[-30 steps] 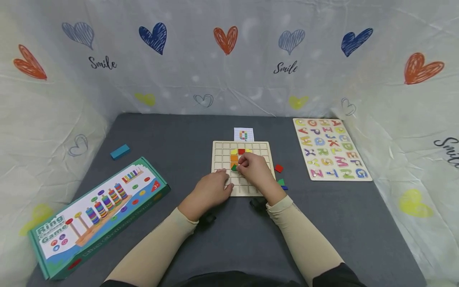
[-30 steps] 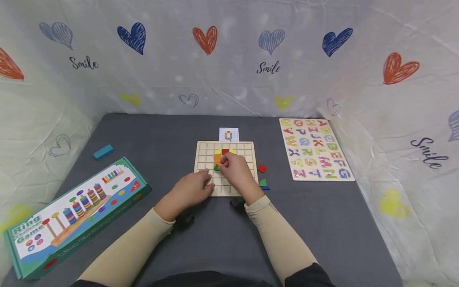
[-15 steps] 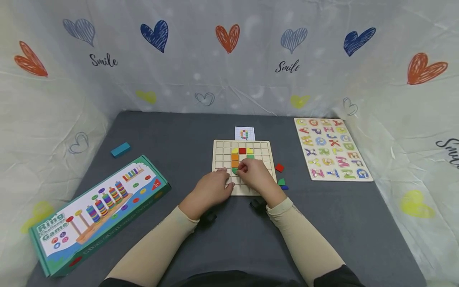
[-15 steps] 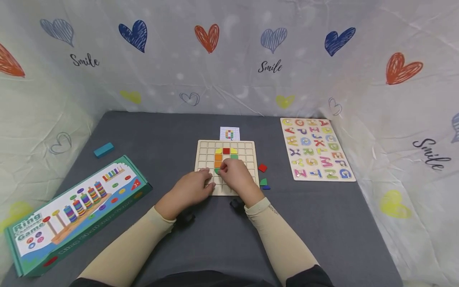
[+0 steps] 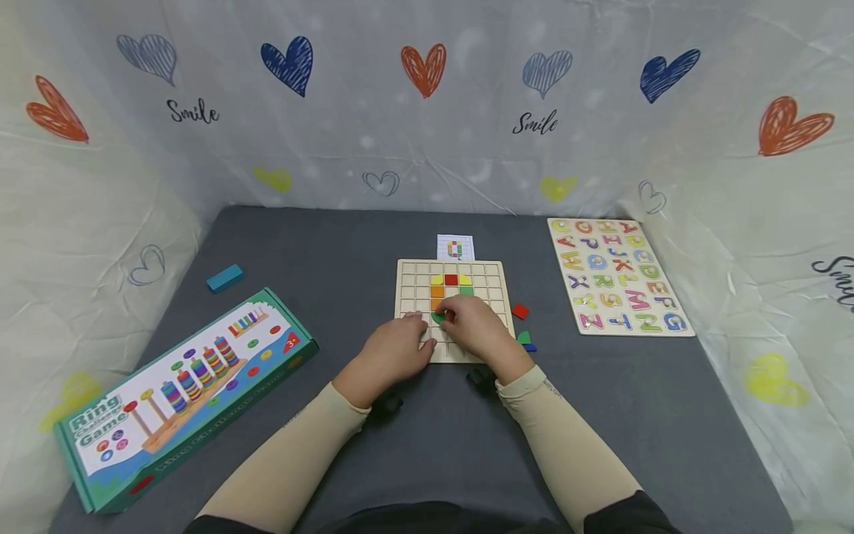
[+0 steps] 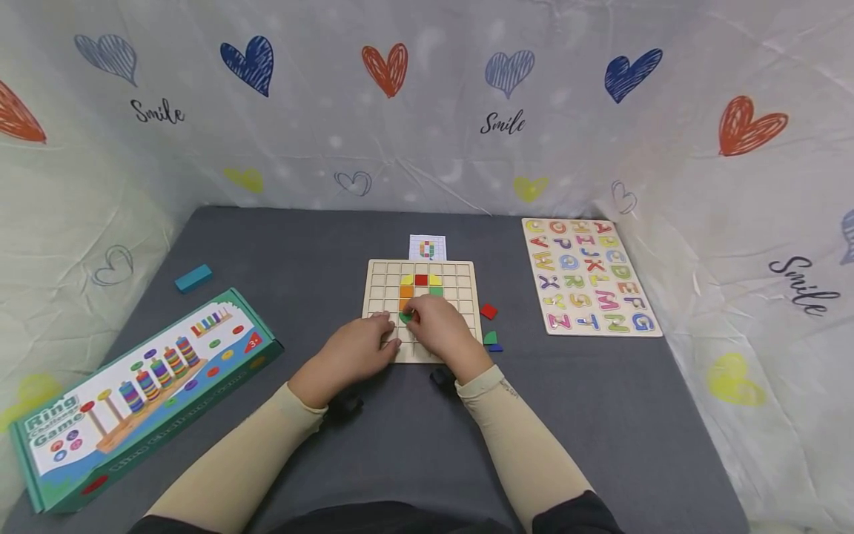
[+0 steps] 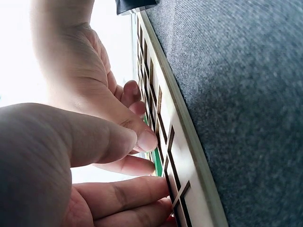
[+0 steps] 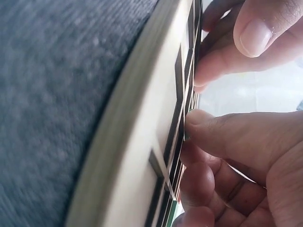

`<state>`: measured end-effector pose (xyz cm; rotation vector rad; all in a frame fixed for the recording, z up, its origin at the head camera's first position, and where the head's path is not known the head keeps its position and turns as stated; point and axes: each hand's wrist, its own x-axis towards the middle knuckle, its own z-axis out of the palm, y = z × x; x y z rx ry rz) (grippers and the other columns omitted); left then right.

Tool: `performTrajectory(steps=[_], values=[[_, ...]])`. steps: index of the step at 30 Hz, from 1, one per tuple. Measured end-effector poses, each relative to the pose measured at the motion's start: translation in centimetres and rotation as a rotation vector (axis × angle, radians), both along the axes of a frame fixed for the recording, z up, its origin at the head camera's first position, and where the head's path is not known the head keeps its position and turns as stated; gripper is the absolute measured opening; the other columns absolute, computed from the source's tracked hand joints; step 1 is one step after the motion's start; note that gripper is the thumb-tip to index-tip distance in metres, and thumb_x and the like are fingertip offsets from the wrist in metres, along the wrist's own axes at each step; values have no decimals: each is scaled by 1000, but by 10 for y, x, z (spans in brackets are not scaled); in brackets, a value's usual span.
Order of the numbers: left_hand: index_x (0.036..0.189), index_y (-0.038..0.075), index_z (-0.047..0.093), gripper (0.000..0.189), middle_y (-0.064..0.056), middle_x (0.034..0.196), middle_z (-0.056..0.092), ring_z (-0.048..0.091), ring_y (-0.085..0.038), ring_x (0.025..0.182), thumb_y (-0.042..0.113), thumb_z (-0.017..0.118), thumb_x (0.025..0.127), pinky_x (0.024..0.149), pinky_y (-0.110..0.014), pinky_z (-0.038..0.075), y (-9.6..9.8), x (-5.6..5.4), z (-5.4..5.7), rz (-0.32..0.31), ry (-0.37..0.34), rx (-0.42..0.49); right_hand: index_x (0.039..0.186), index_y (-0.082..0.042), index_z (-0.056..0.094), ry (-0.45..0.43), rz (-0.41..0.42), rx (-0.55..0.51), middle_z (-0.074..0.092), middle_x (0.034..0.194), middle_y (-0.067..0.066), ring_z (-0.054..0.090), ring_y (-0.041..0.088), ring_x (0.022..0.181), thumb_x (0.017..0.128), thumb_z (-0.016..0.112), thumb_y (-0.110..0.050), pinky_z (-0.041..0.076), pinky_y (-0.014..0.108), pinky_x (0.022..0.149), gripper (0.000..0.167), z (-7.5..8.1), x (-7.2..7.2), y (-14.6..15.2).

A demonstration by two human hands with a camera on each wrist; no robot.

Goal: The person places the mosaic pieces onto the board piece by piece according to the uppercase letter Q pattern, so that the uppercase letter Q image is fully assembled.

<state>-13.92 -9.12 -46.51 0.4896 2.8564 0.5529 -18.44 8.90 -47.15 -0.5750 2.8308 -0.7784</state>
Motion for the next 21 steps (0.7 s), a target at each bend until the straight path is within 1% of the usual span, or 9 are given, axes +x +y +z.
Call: performTrajectory(steps=[11, 14, 17, 21], values=[[135, 4, 75, 42, -17, 159, 60, 58, -33, 149, 35, 64, 109, 118, -52, 51, 0, -1, 0, 10, -14, -7, 114, -8, 81, -18, -34, -4, 68, 86, 3, 60, 19, 79, 100, 78, -10, 52, 35, 76, 15, -2, -3, -1], [134, 4, 75, 42, -16, 159, 61, 58, -32, 149, 36, 64, 109, 118, -52, 51, 0, -1, -1, 14, -13, -9, 114, -8, 81, -21, -39, -29, 70, 88, 3, 60, 19, 80, 100, 79, -12, 53, 36, 76, 15, 0, -4, 4], [135, 4, 75, 43, -16, 158, 61, 58, -31, 150, 36, 64, 109, 119, -51, 51, 1, -1, -1, 15, -16, -9, 118, -8, 80, -7, -70, -57, 74, 94, 5, 64, 21, 83, 102, 77, -14, 55, 39, 79, 18, 8, -8, 22], [136, 4, 75, 42, -15, 159, 61, 55, -30, 152, 35, 63, 109, 121, -51, 49, 1, -1, -1, 15, -30, -5, 128, -6, 76, 0, -181, -37, 73, 105, 10, 65, 26, 88, 105, 72, -16, 54, 44, 80, 25, 18, -14, 65]])
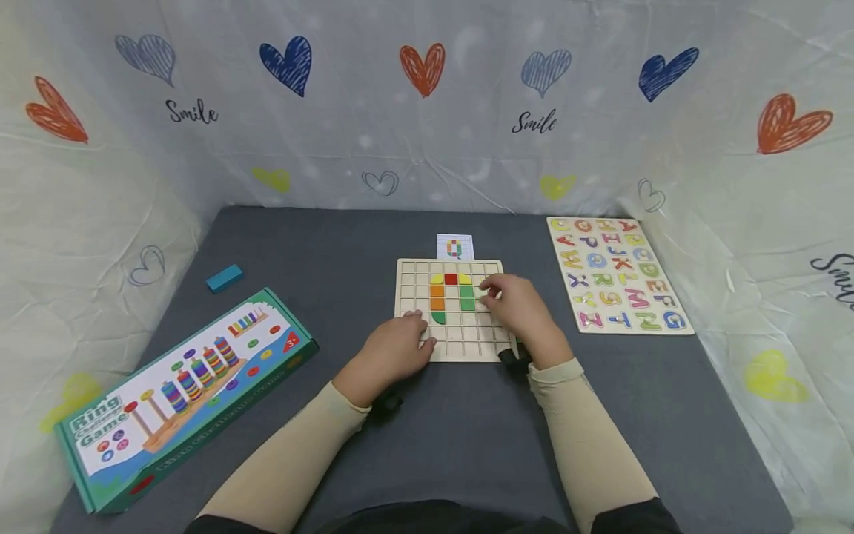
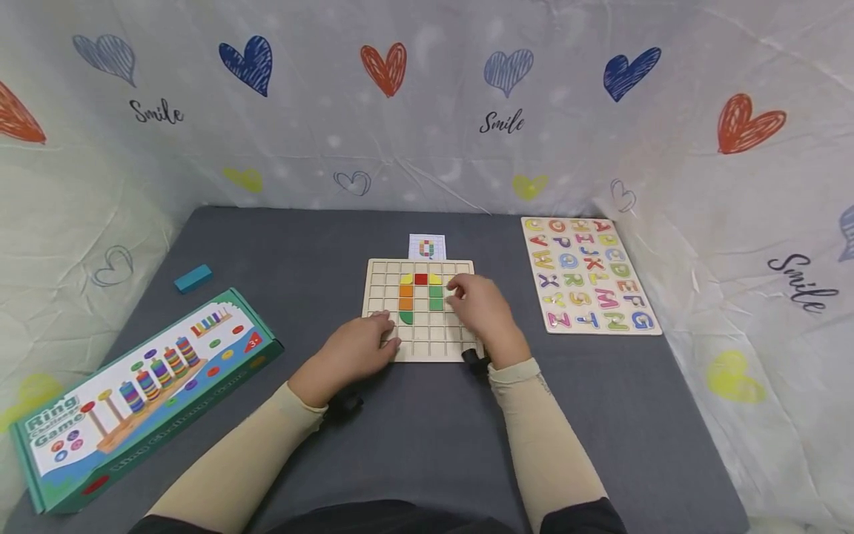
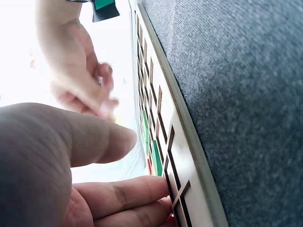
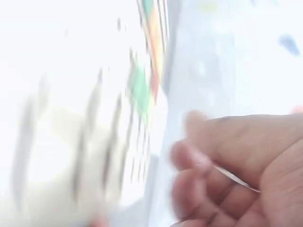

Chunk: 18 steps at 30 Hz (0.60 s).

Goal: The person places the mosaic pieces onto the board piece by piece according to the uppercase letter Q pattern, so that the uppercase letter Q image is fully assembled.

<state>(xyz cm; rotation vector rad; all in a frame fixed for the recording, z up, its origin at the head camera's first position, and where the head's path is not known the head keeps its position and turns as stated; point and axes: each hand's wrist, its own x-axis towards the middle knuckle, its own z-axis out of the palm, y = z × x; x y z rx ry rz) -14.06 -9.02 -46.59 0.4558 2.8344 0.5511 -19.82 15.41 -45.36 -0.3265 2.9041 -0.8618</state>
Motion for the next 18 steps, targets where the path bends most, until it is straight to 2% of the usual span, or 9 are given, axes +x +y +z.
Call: performTrajectory(steps=[4, 7, 13, 18], values=[[130, 5, 76, 39, -15, 159, 60, 54, -30, 153, 35, 63, 109, 121, -50, 49, 1, 0, 0, 0, -7, 2, 132, -1, 72, -72, -116, 75, 71, 112, 17, 64, 32, 92, 106, 70, -16, 54, 48, 82, 30, -1, -1, 43], [128, 5, 77, 38, -15, 159, 61, 55, -30, 152, 35, 63, 109, 121, -50, 49, 1, 0, 0, 4, -6, -1, 132, 2, 72, -112, -145, 112, 72, 117, 22, 67, 35, 98, 106, 71, -17, 56, 51, 87, 33, -6, 1, 61], [129, 4, 77, 39, -16, 159, 61, 56, -31, 151, 35, 64, 109, 120, -51, 50, 1, 1, 2, 9, 0, -12, 132, 3, 73, -125, -154, 91, 73, 124, 24, 70, 38, 108, 106, 70, -22, 57, 55, 96, 36, -13, 6, 68], [129, 5, 77, 38, -15, 159, 61, 57, -30, 151, 34, 65, 108, 118, -51, 51, 1, 1, 0, 10, -4, -10, 131, 1, 73, -140, -176, 85, 73, 126, 23, 70, 37, 111, 104, 74, -26, 57, 55, 95, 39, -14, 9, 64]])
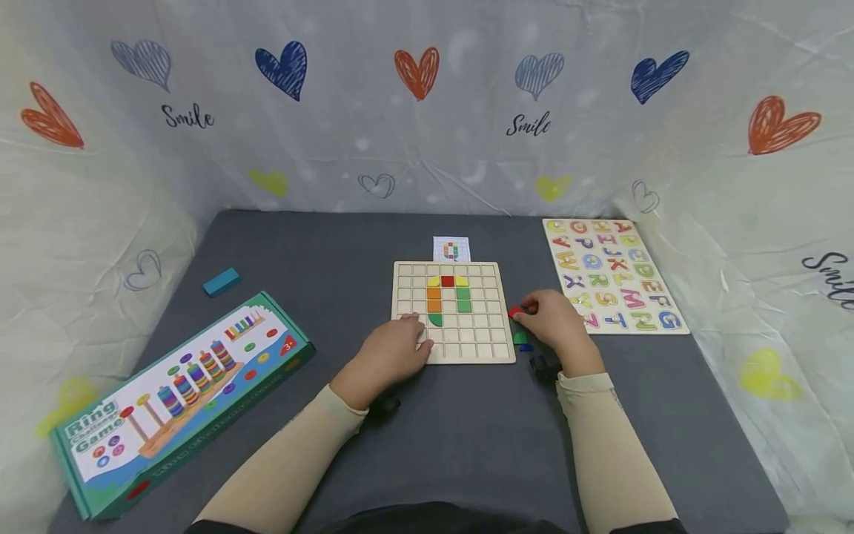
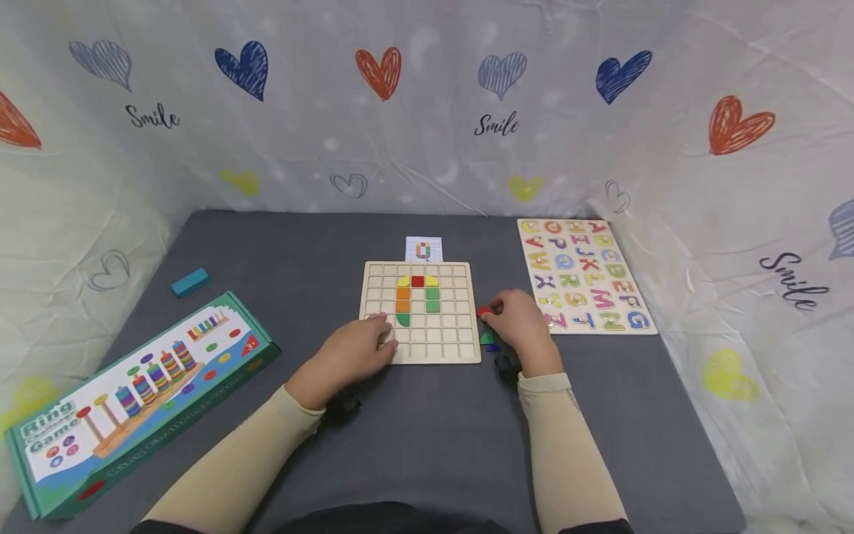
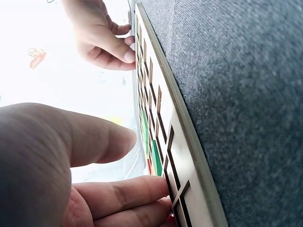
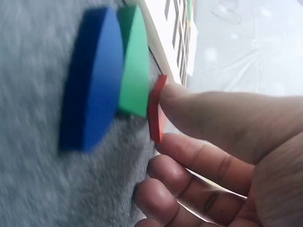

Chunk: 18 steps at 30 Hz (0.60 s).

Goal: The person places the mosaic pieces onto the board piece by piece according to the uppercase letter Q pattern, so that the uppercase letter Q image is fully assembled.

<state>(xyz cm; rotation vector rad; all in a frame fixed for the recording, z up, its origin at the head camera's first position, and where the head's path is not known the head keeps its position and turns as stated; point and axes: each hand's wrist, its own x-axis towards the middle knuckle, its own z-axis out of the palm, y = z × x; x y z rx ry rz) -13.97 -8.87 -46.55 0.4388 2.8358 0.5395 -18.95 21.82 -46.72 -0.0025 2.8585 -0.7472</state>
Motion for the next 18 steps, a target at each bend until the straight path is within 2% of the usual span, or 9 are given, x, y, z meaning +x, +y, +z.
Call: performTrajectory(steps=[7, 10, 15, 18], values=[[129, 6, 77, 37, -15, 158, 62, 57, -30, 151, 34, 65, 108, 118, -51, 51, 0, 0, -2, -1, 9, 9, 118, 1, 75, 41, 8, -6, 72, 114, 21, 68, 33, 97, 103, 76, -22, 58, 50, 86, 27, -4, 2, -5], [122, 6, 78, 34, -15, 157, 63, 58, -30, 149, 34, 65, 108, 117, -51, 52, -1, 0, -3, -6, 13, 14, 111, -1, 72, 73, 8, -30, 71, 106, 19, 65, 31, 89, 103, 75, -18, 56, 46, 80, 19, -4, 0, -7], [110, 8, 78, 28, -15, 154, 65, 59, -30, 148, 33, 66, 107, 115, -51, 54, -1, -1, -4, -12, 24, 17, 106, -6, 68, 171, -3, -94, 71, 97, 14, 64, 29, 83, 104, 74, -12, 53, 42, 74, 9, 9, -3, -24], [103, 10, 77, 26, -15, 154, 66, 59, -29, 148, 33, 66, 107, 115, -51, 54, -1, -1, -4, -10, 26, 22, 106, -9, 69, 192, 26, -140, 72, 97, 12, 63, 29, 84, 104, 74, -13, 52, 42, 74, 7, 18, -4, -43]])
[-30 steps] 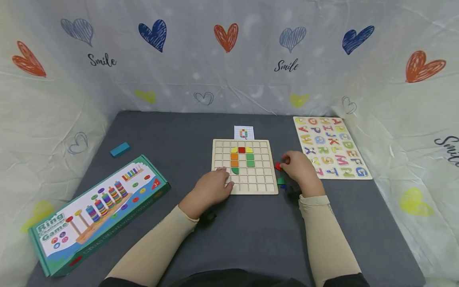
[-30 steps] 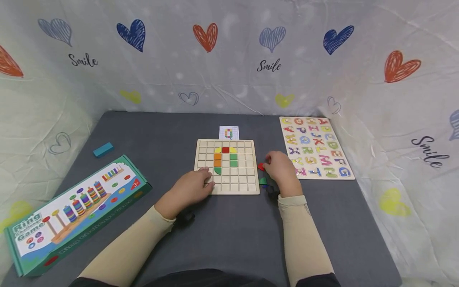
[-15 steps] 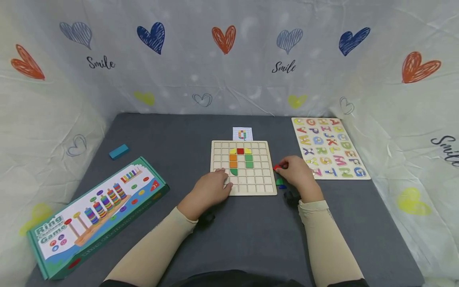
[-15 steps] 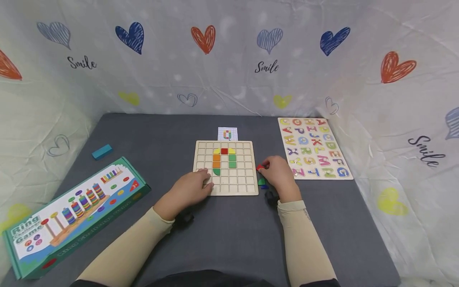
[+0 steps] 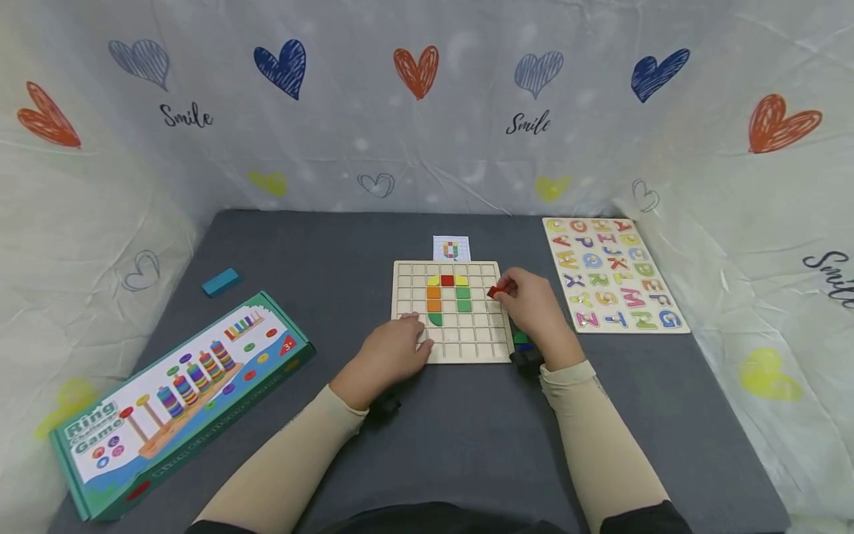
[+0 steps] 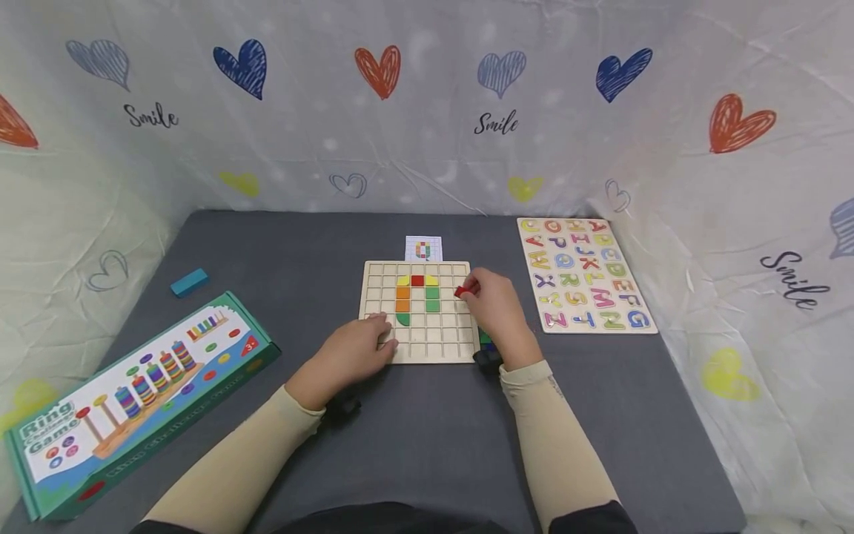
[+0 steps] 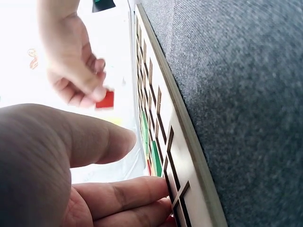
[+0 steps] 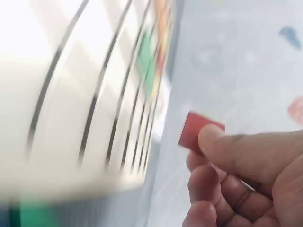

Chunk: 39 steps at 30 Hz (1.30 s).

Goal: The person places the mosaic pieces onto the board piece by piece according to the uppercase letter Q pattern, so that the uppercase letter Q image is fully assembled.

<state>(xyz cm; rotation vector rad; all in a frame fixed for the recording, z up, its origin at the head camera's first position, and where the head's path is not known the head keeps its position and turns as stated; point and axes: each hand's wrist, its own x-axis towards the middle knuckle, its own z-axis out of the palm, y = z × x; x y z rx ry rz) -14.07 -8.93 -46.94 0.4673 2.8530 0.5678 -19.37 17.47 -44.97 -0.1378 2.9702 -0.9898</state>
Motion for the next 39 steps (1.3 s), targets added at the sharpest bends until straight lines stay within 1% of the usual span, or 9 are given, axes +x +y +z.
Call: performTrajectory(steps=[3, 7, 10, 13, 17, 22, 29, 33, 39], values=[[104, 10, 78, 27, -15, 154, 65, 60, -29, 148, 34, 65, 108, 115, -51, 54, 0, 0, 1, -2, -2, 7, 107, -10, 72, -16, 81, -13, 74, 98, 9, 63, 26, 85, 103, 75, -14, 52, 40, 75, 6, 1, 0, -20], [119, 6, 79, 33, -16, 156, 63, 59, -31, 148, 34, 65, 108, 118, -51, 52, 1, -1, 3, -5, -2, 5, 106, -11, 74, -35, 177, 20, 75, 97, 6, 64, 22, 84, 103, 75, -12, 53, 37, 76, 4, -6, -1, -40], [125, 4, 78, 37, -16, 156, 64, 59, -31, 148, 34, 65, 108, 118, -51, 52, 2, -1, 4, -6, 0, -4, 104, -11, 74, -46, 206, 23, 74, 95, 5, 64, 22, 83, 102, 76, -10, 53, 38, 77, 3, -10, -1, -48], [124, 4, 79, 37, -16, 155, 65, 60, -31, 147, 34, 65, 108, 117, -51, 53, 1, -1, 6, -7, 3, -6, 101, -10, 74, -62, 221, 14, 75, 94, 5, 65, 22, 83, 101, 77, -10, 54, 39, 78, 4, -11, 1, -53], [118, 5, 80, 34, -16, 154, 65, 61, -31, 146, 34, 65, 107, 116, -51, 54, 1, 0, 7, -4, 8, -3, 99, -10, 75, -75, 244, 31, 76, 94, 6, 65, 22, 82, 101, 76, -7, 54, 39, 79, 3, -11, 1, -59], [121, 4, 79, 36, -16, 154, 65, 63, -32, 144, 34, 65, 108, 114, -51, 55, 0, 0, 6, -3, 7, -10, 97, -10, 76, -80, 248, 42, 75, 94, 7, 64, 23, 82, 101, 75, -7, 54, 39, 78, 5, -13, 2, -62], [122, 4, 79, 36, -17, 155, 64, 63, -33, 143, 34, 64, 108, 113, -52, 55, -1, 1, 5, -6, 6, -19, 98, -10, 79, -66, 257, 77, 74, 99, 8, 64, 24, 89, 101, 76, -8, 57, 43, 85, 4, -17, 1, -64], [121, 5, 79, 35, -16, 155, 64, 62, -32, 145, 34, 64, 108, 113, -51, 55, -1, 1, 5, -2, 3, -18, 100, -7, 80, -56, 258, 85, 73, 98, 9, 64, 23, 88, 101, 76, -8, 57, 42, 84, 4, -19, 1, -65], [129, 4, 77, 40, -16, 156, 63, 60, -31, 148, 35, 64, 108, 117, -51, 53, 0, 1, 5, -3, 0, -17, 101, -7, 80, -80, 229, 72, 74, 96, 8, 64, 23, 87, 101, 76, -8, 56, 40, 83, 4, -21, 1, -67]])
